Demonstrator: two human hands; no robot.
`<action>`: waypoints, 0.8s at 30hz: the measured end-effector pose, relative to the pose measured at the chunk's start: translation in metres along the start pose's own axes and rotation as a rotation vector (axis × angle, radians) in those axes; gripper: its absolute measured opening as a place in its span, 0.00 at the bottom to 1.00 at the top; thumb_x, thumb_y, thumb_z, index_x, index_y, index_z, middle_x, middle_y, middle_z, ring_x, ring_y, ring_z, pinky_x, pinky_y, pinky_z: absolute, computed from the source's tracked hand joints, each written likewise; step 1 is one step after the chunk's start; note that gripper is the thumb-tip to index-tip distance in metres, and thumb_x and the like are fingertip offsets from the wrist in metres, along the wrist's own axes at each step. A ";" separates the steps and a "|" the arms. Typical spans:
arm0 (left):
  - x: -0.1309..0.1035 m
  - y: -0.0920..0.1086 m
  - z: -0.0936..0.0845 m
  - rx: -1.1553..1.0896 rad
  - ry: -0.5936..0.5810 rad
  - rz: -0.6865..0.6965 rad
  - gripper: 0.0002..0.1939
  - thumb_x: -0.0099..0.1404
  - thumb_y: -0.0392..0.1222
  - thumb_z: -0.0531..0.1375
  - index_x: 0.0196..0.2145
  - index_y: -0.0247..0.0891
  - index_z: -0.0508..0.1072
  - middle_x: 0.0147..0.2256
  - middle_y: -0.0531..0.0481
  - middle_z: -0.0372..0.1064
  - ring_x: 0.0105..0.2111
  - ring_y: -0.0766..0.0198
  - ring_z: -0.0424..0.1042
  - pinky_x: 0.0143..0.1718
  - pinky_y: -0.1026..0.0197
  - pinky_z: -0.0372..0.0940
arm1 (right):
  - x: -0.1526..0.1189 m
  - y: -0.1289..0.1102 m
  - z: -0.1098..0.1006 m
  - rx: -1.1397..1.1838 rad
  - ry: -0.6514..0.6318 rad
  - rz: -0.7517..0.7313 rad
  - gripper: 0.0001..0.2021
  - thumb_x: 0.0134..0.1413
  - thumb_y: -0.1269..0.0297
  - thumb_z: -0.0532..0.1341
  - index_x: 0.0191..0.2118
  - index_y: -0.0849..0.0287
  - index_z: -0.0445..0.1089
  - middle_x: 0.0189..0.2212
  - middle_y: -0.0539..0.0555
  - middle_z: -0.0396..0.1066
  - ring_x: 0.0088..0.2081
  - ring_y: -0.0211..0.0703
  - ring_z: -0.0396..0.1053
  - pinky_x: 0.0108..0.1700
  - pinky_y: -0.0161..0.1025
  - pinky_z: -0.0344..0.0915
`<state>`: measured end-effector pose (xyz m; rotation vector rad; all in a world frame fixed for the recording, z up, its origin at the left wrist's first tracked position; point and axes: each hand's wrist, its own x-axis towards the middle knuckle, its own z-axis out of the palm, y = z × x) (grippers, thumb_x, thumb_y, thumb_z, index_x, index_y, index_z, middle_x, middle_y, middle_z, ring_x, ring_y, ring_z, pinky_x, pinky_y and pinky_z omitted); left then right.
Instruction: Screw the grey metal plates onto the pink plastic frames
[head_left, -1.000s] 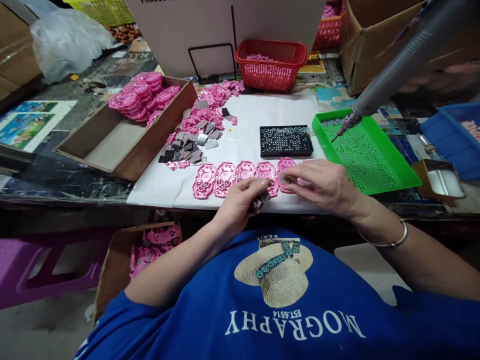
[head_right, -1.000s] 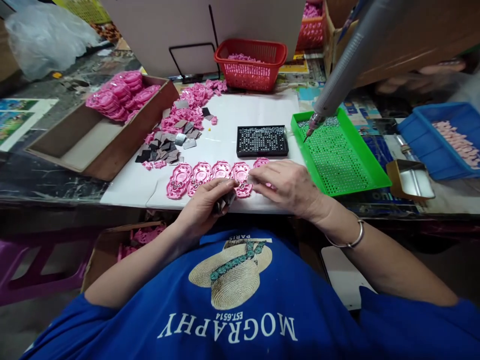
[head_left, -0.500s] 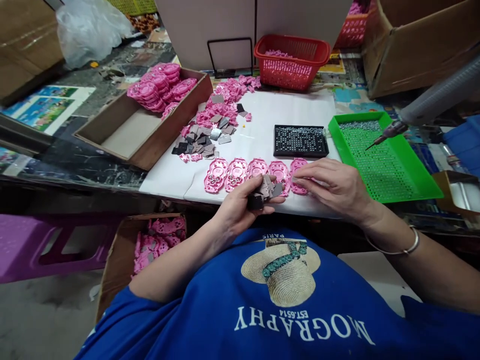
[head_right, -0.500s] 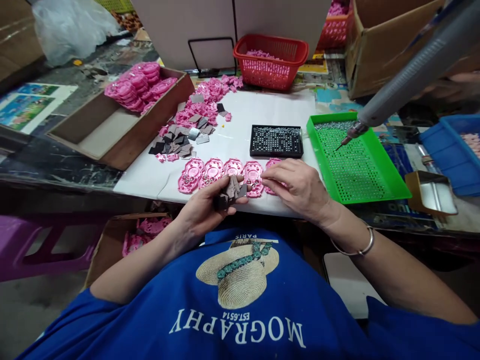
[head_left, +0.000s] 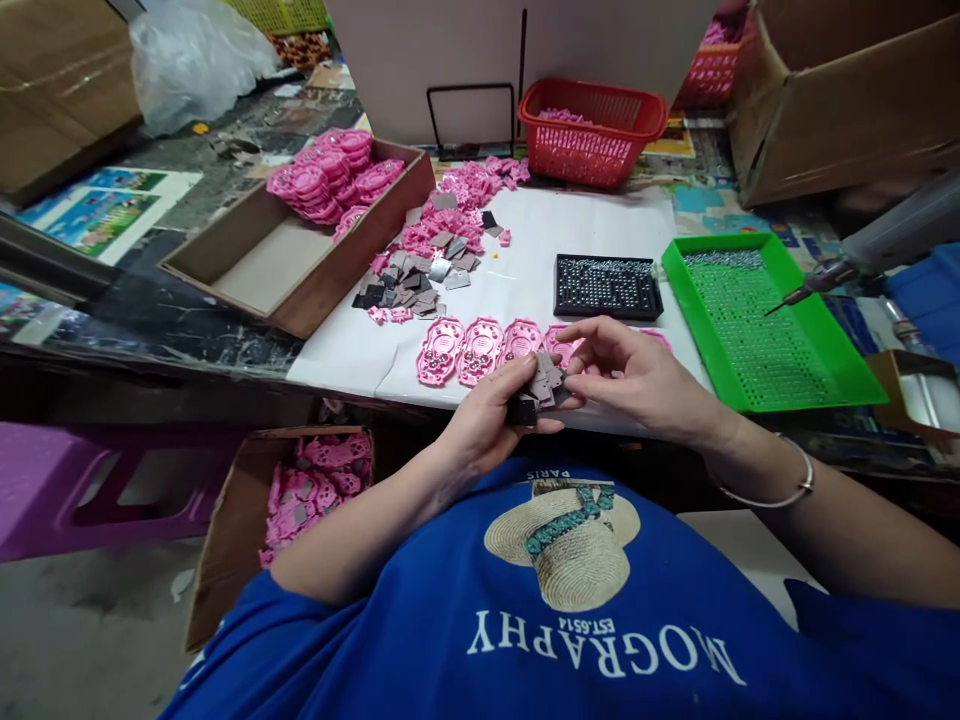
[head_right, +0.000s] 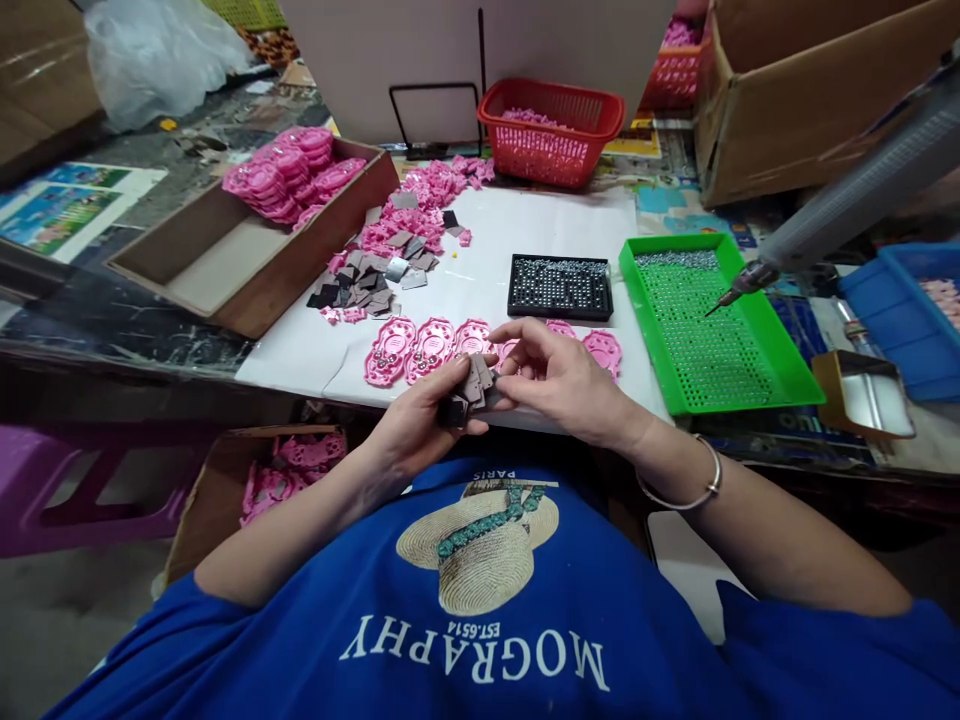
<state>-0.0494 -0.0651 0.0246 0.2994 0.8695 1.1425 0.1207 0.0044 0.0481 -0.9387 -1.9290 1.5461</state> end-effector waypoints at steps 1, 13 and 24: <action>0.000 0.001 0.000 -0.013 -0.008 -0.013 0.11 0.72 0.40 0.55 0.44 0.33 0.74 0.35 0.45 0.77 0.30 0.61 0.80 0.20 0.67 0.72 | 0.000 -0.002 -0.001 0.054 0.003 0.014 0.20 0.51 0.67 0.66 0.51 0.60 0.67 0.29 0.48 0.72 0.30 0.36 0.72 0.35 0.37 0.72; 0.001 0.010 -0.002 -0.135 0.032 -0.056 0.12 0.73 0.40 0.52 0.39 0.32 0.73 0.36 0.43 0.77 0.31 0.59 0.81 0.17 0.69 0.68 | -0.010 -0.004 -0.014 -0.121 0.187 -0.085 0.08 0.54 0.64 0.66 0.41 0.56 0.78 0.36 0.52 0.77 0.34 0.39 0.72 0.37 0.41 0.71; -0.003 0.002 -0.002 0.089 -0.159 0.000 0.12 0.58 0.45 0.68 0.32 0.33 0.73 0.28 0.51 0.73 0.20 0.70 0.72 0.13 0.72 0.61 | -0.022 0.019 -0.017 -0.816 0.320 -0.895 0.12 0.56 0.75 0.63 0.40 0.48 0.75 0.38 0.53 0.79 0.40 0.45 0.77 0.39 0.44 0.75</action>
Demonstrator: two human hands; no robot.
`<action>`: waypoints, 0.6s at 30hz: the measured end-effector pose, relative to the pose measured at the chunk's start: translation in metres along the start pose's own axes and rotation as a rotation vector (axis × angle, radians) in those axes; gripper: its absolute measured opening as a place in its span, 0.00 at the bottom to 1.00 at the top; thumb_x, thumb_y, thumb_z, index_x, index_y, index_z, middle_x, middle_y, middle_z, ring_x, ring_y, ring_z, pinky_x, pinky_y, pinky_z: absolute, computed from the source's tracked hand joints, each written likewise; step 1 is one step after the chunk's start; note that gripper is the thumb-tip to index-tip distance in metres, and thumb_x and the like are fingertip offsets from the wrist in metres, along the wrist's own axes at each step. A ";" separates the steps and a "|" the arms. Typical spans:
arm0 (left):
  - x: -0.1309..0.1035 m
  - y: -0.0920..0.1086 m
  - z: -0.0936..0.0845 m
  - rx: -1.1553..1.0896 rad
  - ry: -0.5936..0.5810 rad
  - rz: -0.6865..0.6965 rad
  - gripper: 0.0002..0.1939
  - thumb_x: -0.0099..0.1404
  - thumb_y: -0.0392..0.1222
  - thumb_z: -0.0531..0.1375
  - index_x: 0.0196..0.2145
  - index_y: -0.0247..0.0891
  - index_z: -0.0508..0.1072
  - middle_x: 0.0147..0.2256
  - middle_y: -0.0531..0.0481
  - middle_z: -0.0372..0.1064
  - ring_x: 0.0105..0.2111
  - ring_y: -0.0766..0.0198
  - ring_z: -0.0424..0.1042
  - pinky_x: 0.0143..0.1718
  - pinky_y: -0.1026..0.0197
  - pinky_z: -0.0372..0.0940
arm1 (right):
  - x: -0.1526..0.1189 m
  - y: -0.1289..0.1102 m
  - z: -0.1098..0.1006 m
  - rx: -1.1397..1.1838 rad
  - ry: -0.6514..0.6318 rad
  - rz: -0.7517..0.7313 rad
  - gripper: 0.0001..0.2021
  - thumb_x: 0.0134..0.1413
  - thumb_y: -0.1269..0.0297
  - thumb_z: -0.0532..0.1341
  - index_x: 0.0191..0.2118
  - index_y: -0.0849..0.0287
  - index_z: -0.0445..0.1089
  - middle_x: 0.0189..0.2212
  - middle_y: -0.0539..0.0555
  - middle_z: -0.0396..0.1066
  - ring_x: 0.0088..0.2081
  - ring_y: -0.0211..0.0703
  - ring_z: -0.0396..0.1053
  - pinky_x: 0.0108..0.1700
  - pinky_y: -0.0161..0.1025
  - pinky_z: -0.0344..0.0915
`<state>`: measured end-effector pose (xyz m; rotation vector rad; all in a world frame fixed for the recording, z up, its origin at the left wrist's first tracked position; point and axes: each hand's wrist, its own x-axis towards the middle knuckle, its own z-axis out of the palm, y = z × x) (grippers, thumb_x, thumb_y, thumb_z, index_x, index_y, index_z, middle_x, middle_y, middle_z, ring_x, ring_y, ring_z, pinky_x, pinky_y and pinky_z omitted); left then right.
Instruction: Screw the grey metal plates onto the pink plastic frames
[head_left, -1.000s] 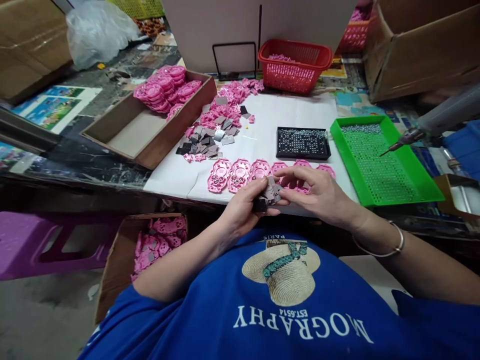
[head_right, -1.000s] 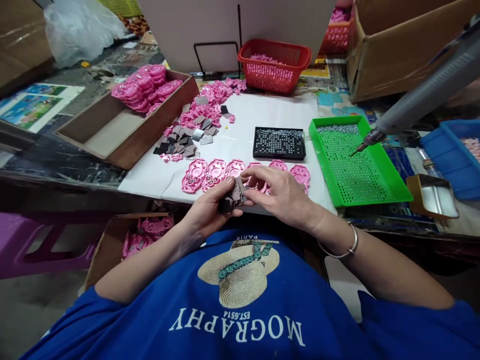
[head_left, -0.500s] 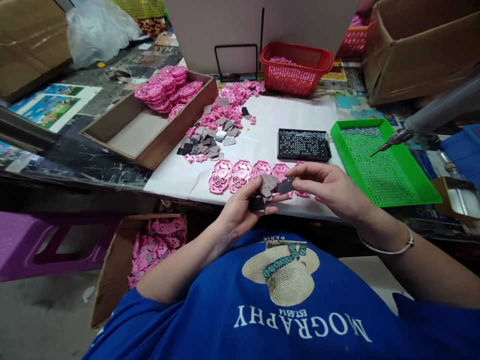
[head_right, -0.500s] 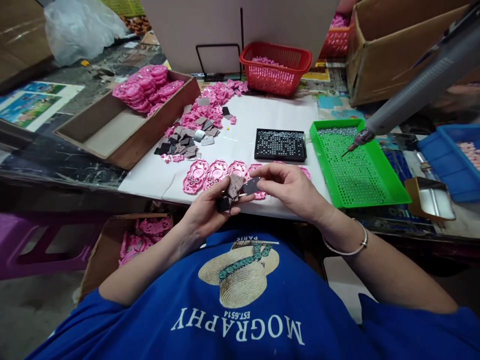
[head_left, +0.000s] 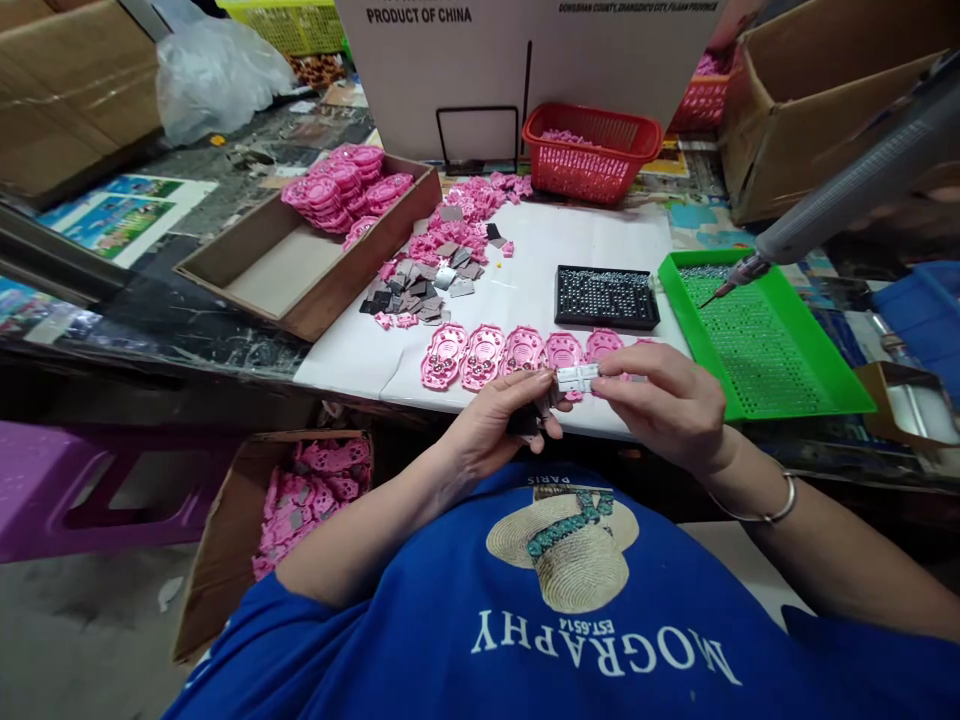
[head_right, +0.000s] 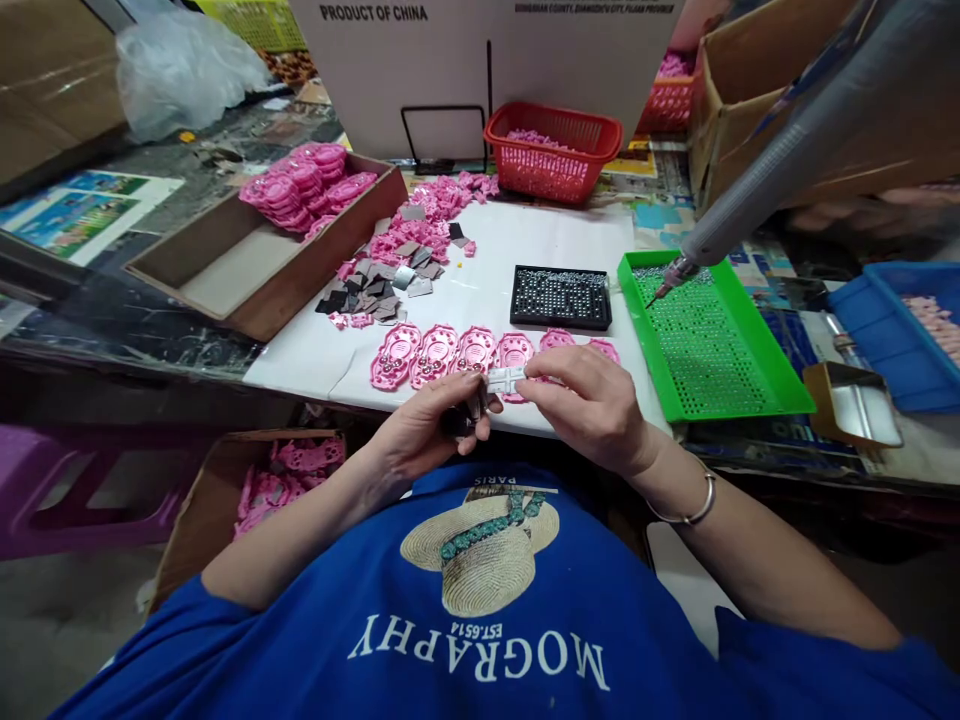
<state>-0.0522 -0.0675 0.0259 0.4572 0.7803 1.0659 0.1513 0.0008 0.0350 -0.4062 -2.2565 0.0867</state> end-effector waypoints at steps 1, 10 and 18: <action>0.000 0.000 0.000 0.022 0.002 -0.008 0.13 0.58 0.45 0.68 0.32 0.33 0.73 0.28 0.51 0.73 0.20 0.70 0.72 0.13 0.72 0.61 | 0.000 0.000 0.001 -0.026 -0.009 -0.016 0.11 0.56 0.75 0.63 0.40 0.49 0.75 0.39 0.54 0.79 0.41 0.46 0.77 0.40 0.45 0.76; 0.003 -0.001 -0.002 0.074 0.077 0.012 0.14 0.55 0.44 0.70 0.31 0.32 0.73 0.28 0.51 0.73 0.19 0.71 0.70 0.14 0.72 0.59 | 0.008 -0.003 0.003 0.133 -0.200 0.113 0.05 0.61 0.69 0.61 0.41 0.56 0.74 0.45 0.58 0.79 0.45 0.43 0.78 0.45 0.41 0.77; -0.011 0.011 -0.020 0.034 0.215 0.179 0.13 0.56 0.43 0.70 0.34 0.32 0.74 0.26 0.53 0.69 0.22 0.73 0.69 0.14 0.75 0.57 | 0.005 0.013 0.021 -0.008 -0.227 0.368 0.13 0.56 0.65 0.65 0.47 0.60 0.74 0.42 0.58 0.79 0.42 0.52 0.76 0.47 0.50 0.71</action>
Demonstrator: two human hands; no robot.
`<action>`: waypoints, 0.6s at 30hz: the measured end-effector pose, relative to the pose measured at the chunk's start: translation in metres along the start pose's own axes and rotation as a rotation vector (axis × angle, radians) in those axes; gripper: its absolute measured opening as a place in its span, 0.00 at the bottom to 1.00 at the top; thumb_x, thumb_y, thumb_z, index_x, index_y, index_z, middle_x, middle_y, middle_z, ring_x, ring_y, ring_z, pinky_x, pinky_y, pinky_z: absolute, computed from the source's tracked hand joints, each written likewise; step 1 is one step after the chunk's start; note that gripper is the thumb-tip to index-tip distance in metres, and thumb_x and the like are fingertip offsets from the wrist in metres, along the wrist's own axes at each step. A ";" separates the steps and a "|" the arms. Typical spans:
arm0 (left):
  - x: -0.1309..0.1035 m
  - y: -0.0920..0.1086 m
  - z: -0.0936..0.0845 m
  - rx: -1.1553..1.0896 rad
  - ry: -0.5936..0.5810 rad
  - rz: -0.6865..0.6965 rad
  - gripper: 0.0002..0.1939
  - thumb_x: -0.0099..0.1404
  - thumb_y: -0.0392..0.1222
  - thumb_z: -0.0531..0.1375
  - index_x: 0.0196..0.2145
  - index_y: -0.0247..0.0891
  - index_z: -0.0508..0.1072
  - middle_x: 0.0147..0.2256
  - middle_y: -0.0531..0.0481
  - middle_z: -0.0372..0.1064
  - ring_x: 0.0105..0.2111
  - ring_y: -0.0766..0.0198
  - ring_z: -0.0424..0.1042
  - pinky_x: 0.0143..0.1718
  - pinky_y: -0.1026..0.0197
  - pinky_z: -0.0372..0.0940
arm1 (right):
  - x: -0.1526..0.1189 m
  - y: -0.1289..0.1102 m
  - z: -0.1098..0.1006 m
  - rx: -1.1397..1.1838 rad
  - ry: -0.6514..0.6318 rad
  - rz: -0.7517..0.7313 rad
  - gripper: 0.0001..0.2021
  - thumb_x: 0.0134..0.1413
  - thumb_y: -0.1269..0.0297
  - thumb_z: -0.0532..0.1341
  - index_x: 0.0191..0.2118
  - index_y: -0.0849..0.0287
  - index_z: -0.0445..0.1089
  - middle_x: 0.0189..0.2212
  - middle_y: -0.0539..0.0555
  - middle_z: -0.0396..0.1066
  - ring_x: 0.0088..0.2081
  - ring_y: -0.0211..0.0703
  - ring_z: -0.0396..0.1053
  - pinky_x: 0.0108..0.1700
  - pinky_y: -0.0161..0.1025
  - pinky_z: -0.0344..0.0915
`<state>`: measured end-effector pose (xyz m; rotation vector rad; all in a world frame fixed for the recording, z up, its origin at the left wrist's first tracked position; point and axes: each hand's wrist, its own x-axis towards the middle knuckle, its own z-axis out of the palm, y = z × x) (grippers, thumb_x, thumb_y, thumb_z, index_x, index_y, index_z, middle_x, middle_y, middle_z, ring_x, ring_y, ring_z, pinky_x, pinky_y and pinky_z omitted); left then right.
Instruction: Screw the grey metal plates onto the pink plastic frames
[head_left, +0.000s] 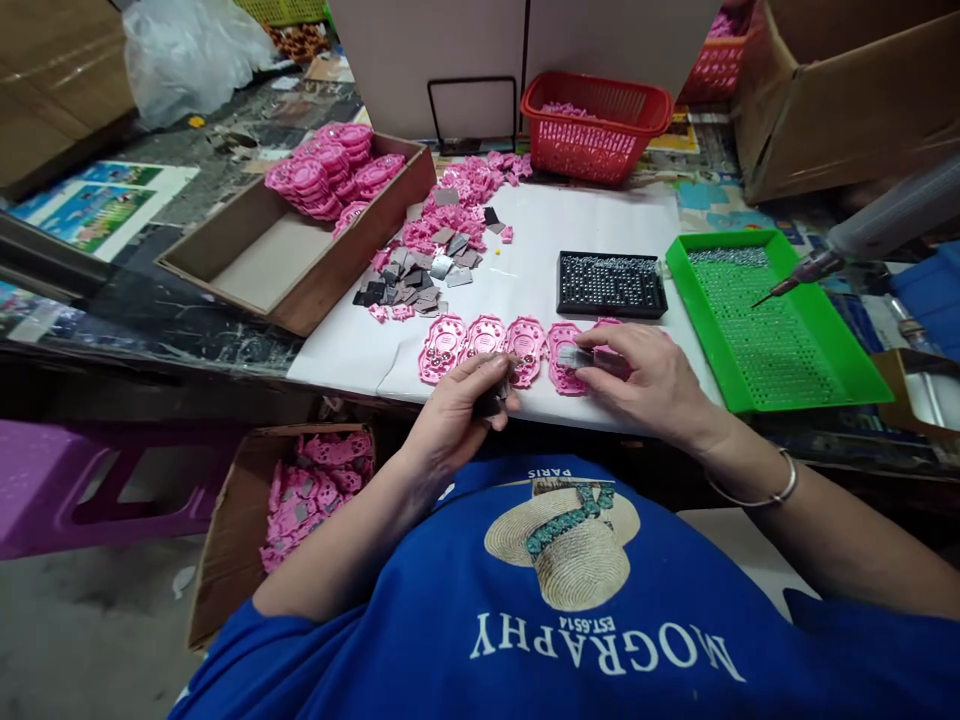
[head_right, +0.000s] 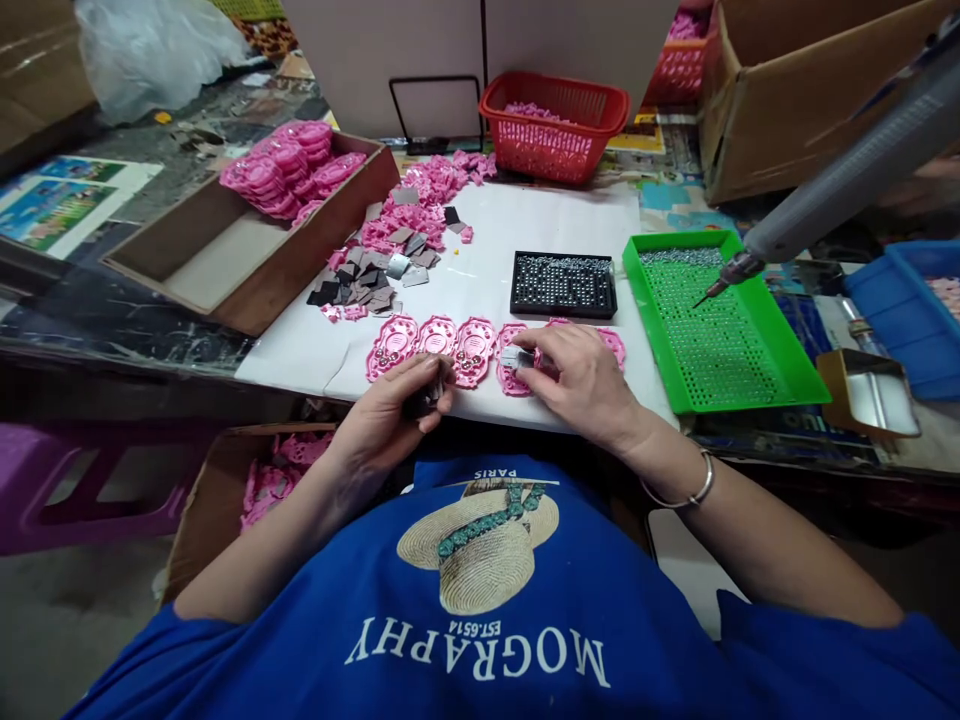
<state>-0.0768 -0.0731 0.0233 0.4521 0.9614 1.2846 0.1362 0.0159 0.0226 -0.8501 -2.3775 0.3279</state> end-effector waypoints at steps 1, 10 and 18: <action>-0.001 0.001 -0.002 0.005 0.006 0.002 0.13 0.56 0.43 0.70 0.34 0.32 0.74 0.25 0.54 0.68 0.21 0.73 0.68 0.14 0.75 0.57 | 0.000 0.003 0.004 -0.013 -0.015 -0.009 0.13 0.56 0.64 0.65 0.47 0.61 0.74 0.41 0.58 0.79 0.41 0.52 0.76 0.47 0.50 0.70; 0.001 -0.006 0.000 0.018 -0.059 -0.026 0.18 0.58 0.40 0.69 0.45 0.34 0.74 0.33 0.50 0.74 0.27 0.68 0.75 0.16 0.73 0.65 | 0.005 -0.007 0.002 0.066 -0.068 -0.008 0.08 0.59 0.63 0.63 0.43 0.59 0.75 0.40 0.56 0.78 0.44 0.49 0.73 0.50 0.47 0.65; -0.001 -0.013 0.002 0.075 -0.151 -0.007 0.32 0.58 0.41 0.69 0.59 0.40 0.65 0.33 0.53 0.75 0.27 0.65 0.77 0.17 0.70 0.68 | 0.025 -0.038 0.003 0.449 -0.245 0.212 0.09 0.60 0.63 0.62 0.32 0.60 0.76 0.28 0.50 0.75 0.31 0.37 0.70 0.35 0.36 0.61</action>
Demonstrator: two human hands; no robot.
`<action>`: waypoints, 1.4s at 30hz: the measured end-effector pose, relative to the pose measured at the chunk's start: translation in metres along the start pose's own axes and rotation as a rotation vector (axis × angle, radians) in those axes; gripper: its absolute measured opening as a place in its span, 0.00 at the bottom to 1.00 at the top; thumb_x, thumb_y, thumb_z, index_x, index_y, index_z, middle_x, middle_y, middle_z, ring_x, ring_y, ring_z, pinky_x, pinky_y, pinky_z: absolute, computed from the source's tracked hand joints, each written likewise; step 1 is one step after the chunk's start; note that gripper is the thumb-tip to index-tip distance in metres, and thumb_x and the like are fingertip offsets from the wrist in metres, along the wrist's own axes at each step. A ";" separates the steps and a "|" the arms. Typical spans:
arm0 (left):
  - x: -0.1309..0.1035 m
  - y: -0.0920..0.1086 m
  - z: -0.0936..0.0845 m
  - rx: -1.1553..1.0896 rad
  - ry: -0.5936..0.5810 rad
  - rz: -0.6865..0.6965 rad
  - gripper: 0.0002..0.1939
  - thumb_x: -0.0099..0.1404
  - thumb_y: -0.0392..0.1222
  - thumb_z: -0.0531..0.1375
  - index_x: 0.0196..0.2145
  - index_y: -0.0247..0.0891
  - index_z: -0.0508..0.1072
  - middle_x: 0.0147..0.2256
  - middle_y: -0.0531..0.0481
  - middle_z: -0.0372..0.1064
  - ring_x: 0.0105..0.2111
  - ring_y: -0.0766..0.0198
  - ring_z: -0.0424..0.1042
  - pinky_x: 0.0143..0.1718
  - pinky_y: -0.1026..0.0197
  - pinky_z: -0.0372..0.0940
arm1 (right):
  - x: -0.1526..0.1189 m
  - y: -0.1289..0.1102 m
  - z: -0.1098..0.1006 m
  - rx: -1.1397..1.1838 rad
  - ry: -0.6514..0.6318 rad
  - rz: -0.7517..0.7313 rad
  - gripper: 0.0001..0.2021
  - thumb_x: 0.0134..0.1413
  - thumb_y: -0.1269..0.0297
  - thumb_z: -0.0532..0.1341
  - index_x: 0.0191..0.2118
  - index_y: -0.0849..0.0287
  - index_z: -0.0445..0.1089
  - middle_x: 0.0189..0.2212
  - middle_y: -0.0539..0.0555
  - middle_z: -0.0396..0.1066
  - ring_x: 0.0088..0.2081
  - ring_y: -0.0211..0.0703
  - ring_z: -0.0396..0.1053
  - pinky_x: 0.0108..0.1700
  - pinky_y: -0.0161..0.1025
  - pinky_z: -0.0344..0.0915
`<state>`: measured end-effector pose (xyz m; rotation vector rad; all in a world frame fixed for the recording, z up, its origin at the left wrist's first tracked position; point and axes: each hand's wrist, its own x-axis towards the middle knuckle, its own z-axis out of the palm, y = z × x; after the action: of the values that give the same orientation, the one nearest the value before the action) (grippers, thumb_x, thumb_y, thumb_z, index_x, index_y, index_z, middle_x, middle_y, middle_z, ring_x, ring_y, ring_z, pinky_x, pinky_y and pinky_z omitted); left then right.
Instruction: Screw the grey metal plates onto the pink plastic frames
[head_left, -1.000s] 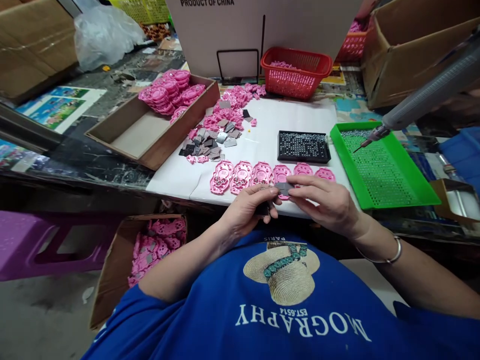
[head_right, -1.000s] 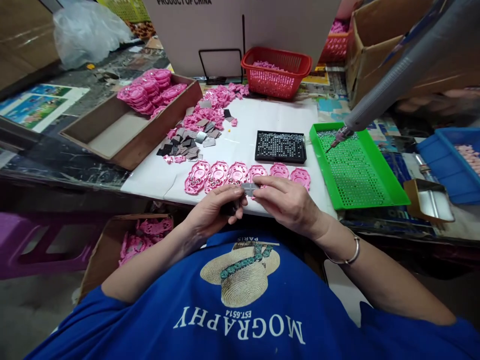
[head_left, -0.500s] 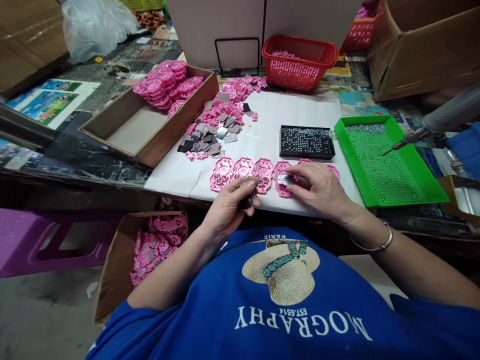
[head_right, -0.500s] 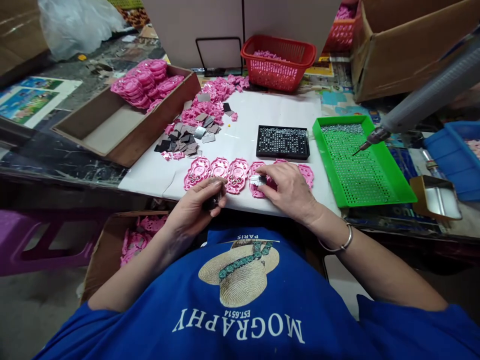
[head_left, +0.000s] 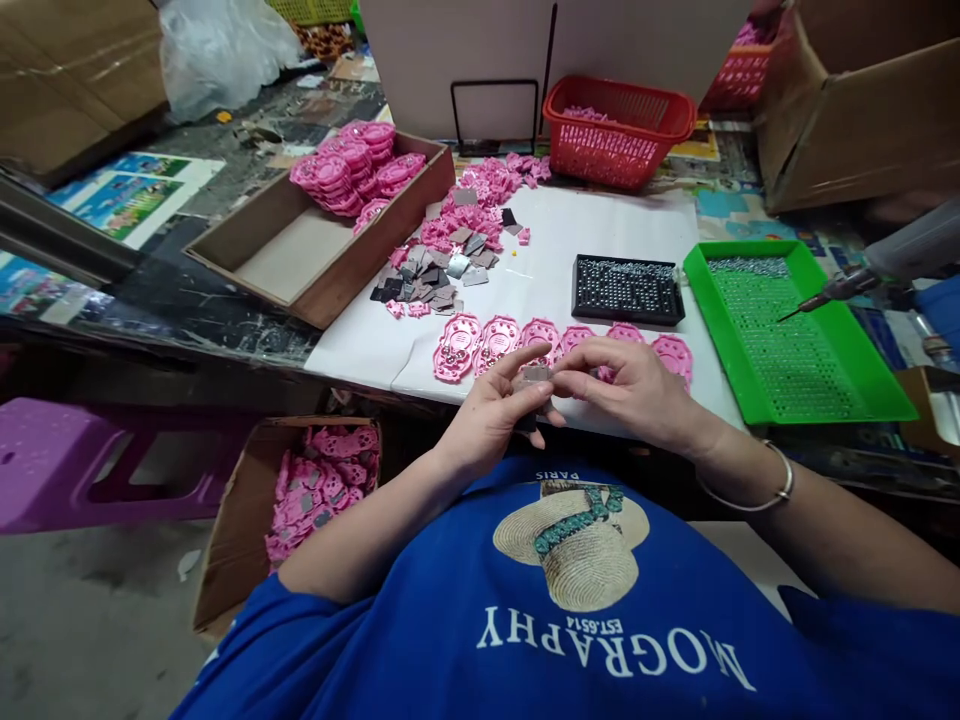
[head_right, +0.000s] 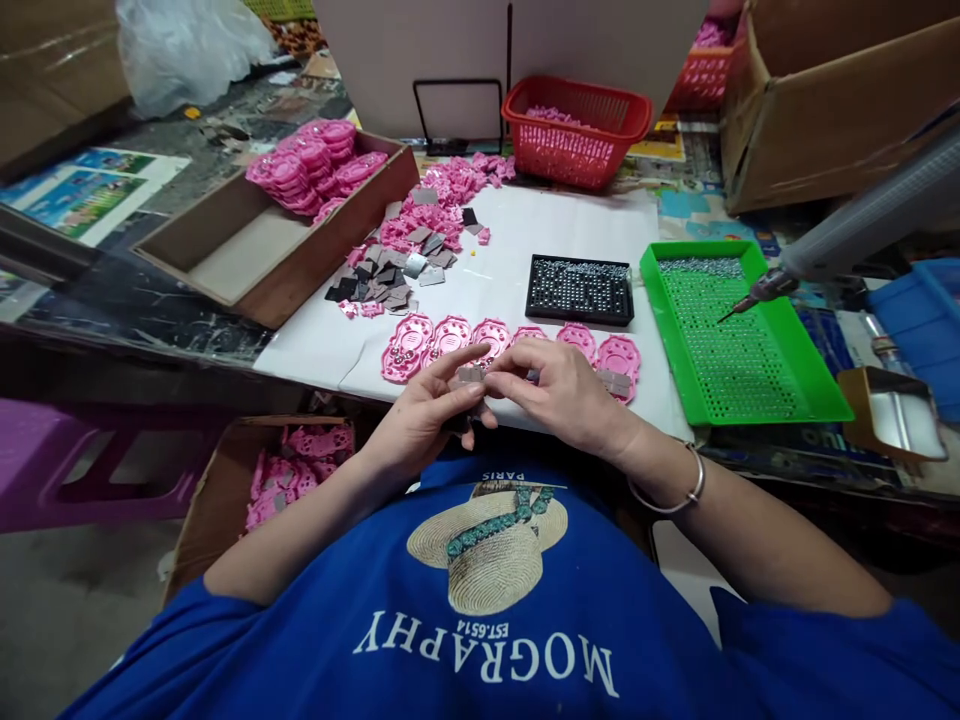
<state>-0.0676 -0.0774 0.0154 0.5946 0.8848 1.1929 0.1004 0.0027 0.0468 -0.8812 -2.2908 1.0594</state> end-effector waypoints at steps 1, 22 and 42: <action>0.000 0.000 0.000 0.007 0.000 0.004 0.32 0.58 0.42 0.69 0.58 0.40 0.66 0.33 0.53 0.75 0.27 0.64 0.77 0.18 0.70 0.68 | 0.001 0.000 0.001 0.023 -0.011 0.033 0.09 0.59 0.63 0.62 0.31 0.60 0.76 0.27 0.50 0.75 0.30 0.36 0.69 0.35 0.36 0.61; -0.002 0.009 -0.010 0.104 0.043 -0.044 0.16 0.56 0.49 0.70 0.31 0.33 0.72 0.27 0.54 0.71 0.18 0.74 0.68 0.13 0.74 0.56 | 0.012 0.007 -0.017 -0.390 -0.068 -0.623 0.12 0.65 0.68 0.58 0.52 0.60 0.71 0.51 0.60 0.74 0.52 0.45 0.71 0.54 0.46 0.70; -0.022 0.019 -0.036 -0.062 0.241 0.040 0.15 0.55 0.43 0.68 0.33 0.35 0.66 0.27 0.54 0.71 0.17 0.72 0.68 0.11 0.73 0.54 | 0.028 0.027 0.023 -0.745 -0.038 -0.426 0.14 0.67 0.62 0.54 0.41 0.62 0.75 0.34 0.60 0.77 0.36 0.47 0.69 0.40 0.44 0.63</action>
<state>-0.1099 -0.0950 0.0170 0.4257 1.0382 1.3422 0.0761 0.0249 0.0154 -0.5605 -2.7653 0.0212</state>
